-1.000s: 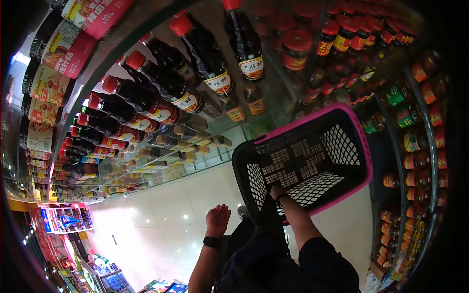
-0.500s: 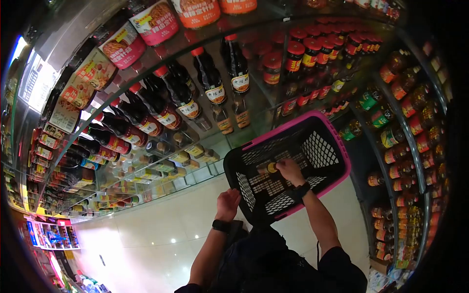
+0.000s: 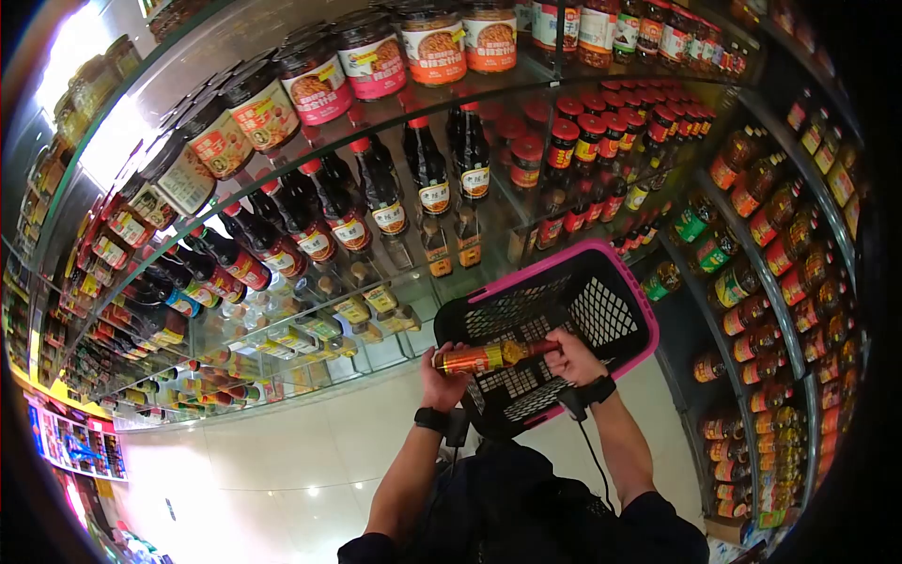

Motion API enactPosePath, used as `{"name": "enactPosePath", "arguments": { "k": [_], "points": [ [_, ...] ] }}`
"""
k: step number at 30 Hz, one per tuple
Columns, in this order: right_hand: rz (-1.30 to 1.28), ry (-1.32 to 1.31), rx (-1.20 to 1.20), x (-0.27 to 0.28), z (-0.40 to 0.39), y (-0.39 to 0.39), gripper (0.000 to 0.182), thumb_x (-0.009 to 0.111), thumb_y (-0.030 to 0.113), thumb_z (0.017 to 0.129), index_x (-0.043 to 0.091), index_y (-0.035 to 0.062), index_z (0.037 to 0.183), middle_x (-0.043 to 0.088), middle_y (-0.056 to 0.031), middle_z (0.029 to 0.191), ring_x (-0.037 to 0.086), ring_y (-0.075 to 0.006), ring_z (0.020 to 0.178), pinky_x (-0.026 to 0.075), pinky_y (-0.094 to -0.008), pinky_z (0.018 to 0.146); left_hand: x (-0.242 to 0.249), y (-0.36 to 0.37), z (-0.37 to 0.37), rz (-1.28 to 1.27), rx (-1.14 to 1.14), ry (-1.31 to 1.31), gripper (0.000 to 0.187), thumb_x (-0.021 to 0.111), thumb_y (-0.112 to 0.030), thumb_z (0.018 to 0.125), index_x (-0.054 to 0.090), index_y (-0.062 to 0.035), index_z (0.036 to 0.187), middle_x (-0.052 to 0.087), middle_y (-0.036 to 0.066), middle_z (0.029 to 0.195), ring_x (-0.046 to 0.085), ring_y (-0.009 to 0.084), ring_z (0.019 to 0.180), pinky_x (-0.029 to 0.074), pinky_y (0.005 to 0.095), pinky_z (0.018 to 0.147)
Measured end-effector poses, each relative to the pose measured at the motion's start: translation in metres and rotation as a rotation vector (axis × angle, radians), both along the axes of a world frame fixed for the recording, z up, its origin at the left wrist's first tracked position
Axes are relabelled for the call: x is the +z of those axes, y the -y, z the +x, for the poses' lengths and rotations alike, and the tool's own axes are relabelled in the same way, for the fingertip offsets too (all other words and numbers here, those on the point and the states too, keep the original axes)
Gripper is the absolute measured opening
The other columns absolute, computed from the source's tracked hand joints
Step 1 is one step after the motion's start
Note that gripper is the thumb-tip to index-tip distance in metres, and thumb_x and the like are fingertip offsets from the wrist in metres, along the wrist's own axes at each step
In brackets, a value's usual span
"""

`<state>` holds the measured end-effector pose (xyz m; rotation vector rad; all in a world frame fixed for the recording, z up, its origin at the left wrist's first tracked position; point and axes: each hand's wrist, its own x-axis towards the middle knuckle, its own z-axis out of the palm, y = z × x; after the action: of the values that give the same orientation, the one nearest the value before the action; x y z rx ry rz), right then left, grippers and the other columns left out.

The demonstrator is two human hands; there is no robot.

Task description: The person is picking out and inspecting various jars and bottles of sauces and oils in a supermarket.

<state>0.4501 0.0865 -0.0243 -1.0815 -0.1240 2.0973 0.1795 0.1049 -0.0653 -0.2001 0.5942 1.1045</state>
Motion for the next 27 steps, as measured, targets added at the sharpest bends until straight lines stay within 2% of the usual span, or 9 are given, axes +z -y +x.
{"name": "enactPosePath", "arguments": {
  "k": [3, 4, 7, 8, 9, 11, 16, 20, 27],
  "points": [
    [0.104, 0.078, -0.042, -0.014, -0.020, 0.011, 0.021, 0.048, 0.030, 0.083, 0.040, 0.0136, 0.072, 0.041, 0.0012, 0.053, 0.029, -0.0067, 0.038, 0.028, -0.0222, 0.039, -0.030, 0.006, -0.016, 0.047, 0.008, -0.014, 0.036, 0.036, -0.036, 0.084, 0.049, -0.0051, 0.097, 0.055, 0.011, 0.101, 0.049, 0.0279, 0.100, 0.036, 0.0457, 0.087],
    [0.116, 0.171, -0.036, -0.007, -0.026, 0.012, 0.021, 0.048, 0.032, 0.083, 0.047, 0.0122, 0.075, 0.052, -0.0018, 0.063, 0.042, -0.0089, 0.046, 0.035, -0.0230, 0.046, -0.008, 0.009, -0.018, -0.002, -0.066, -0.148, 0.035, 0.032, -0.034, 0.084, 0.047, -0.0042, 0.095, 0.053, 0.014, 0.102, 0.049, 0.0316, 0.100, 0.036, 0.0475, 0.087],
    [0.304, 0.508, -0.086, -0.011, -0.056, 0.002, 0.023, 0.050, 0.033, 0.082, 0.055, 0.0102, 0.083, 0.058, -0.0043, 0.080, 0.053, -0.0109, 0.067, 0.041, -0.0253, 0.060, -0.004, 0.018, -0.023, -0.108, -0.047, -0.123, 0.035, 0.027, -0.032, 0.085, 0.045, -0.0035, 0.093, 0.051, 0.017, 0.103, 0.047, 0.0358, 0.102, 0.033, 0.0521, 0.091],
    [0.385, 0.379, -0.164, -0.024, -0.062, -0.001, 0.024, 0.051, 0.030, 0.082, 0.058, 0.0080, 0.090, 0.059, -0.0049, 0.092, 0.054, -0.0149, 0.086, 0.041, -0.0302, 0.077, 0.000, 0.022, -0.025, -0.112, -0.032, -0.121, 0.035, 0.027, -0.032, 0.085, 0.045, -0.0035, 0.093, 0.051, 0.017, 0.103, 0.047, 0.0358, 0.102, 0.033, 0.0521, 0.091],
    [0.384, 0.377, -0.147, -0.036, -0.066, -0.003, 0.024, 0.051, 0.030, 0.082, 0.058, 0.0080, 0.090, 0.059, -0.0049, 0.092, 0.054, -0.0149, 0.086, 0.041, -0.0302, 0.077, 0.005, 0.027, -0.027, -0.147, -0.008, -0.106, 0.034, 0.025, -0.031, 0.086, 0.044, -0.0037, 0.093, 0.051, 0.018, 0.104, 0.046, 0.0371, 0.103, 0.031, 0.0540, 0.092],
    [0.426, -0.092, -0.477, -0.035, -0.095, -0.005, 0.021, 0.052, 0.026, 0.082, 0.057, 0.0063, 0.086, 0.059, -0.0051, 0.092, 0.054, -0.0180, 0.087, 0.038, -0.0333, 0.082, 0.002, 0.035, -0.034, -0.189, 0.035, -0.091, 0.033, 0.024, -0.030, 0.086, 0.043, -0.0038, 0.093, 0.050, 0.019, 0.104, 0.046, 0.0384, 0.103, 0.030, 0.0559, 0.093],
    [0.077, -0.239, -0.698, -0.037, -0.139, -0.008, 0.022, 0.051, 0.021, 0.081, 0.042, 0.0102, 0.063, 0.043, -0.0006, 0.061, 0.044, -0.0162, 0.061, 0.040, -0.0327, 0.064, -0.001, 0.057, -0.056, -0.214, 0.074, -0.114, 0.028, 0.025, -0.027, 0.087, 0.043, -0.0068, 0.095, 0.049, 0.018, 0.106, 0.045, 0.0367, 0.104, 0.034, 0.0559, 0.089],
    [-0.022, -0.250, -0.636, -0.055, -0.160, 0.000, 0.025, 0.052, 0.022, 0.077, 0.039, 0.0116, 0.059, 0.042, 0.0003, 0.058, 0.044, -0.0151, 0.059, 0.038, -0.0312, 0.061, -0.004, 0.081, -0.075, -0.288, 0.190, -0.118, 0.026, 0.027, -0.026, 0.087, 0.043, -0.0080, 0.096, 0.049, 0.017, 0.105, 0.046, 0.0346, 0.101, 0.035, 0.0541, 0.089],
    [-0.088, -0.095, -0.659, -0.035, -0.213, 0.026, 0.025, 0.051, 0.023, 0.076, 0.036, 0.0137, 0.059, 0.037, 0.0020, 0.052, 0.039, -0.0151, 0.049, 0.038, -0.0332, 0.056, -0.007, 0.115, -0.134, -0.166, 0.123, -0.166, 0.029, 0.042, -0.023, 0.086, 0.041, -0.0079, 0.110, 0.048, 0.013, 0.102, 0.049, 0.0269, 0.091, 0.048, 0.0390, 0.072]
  ]
}}
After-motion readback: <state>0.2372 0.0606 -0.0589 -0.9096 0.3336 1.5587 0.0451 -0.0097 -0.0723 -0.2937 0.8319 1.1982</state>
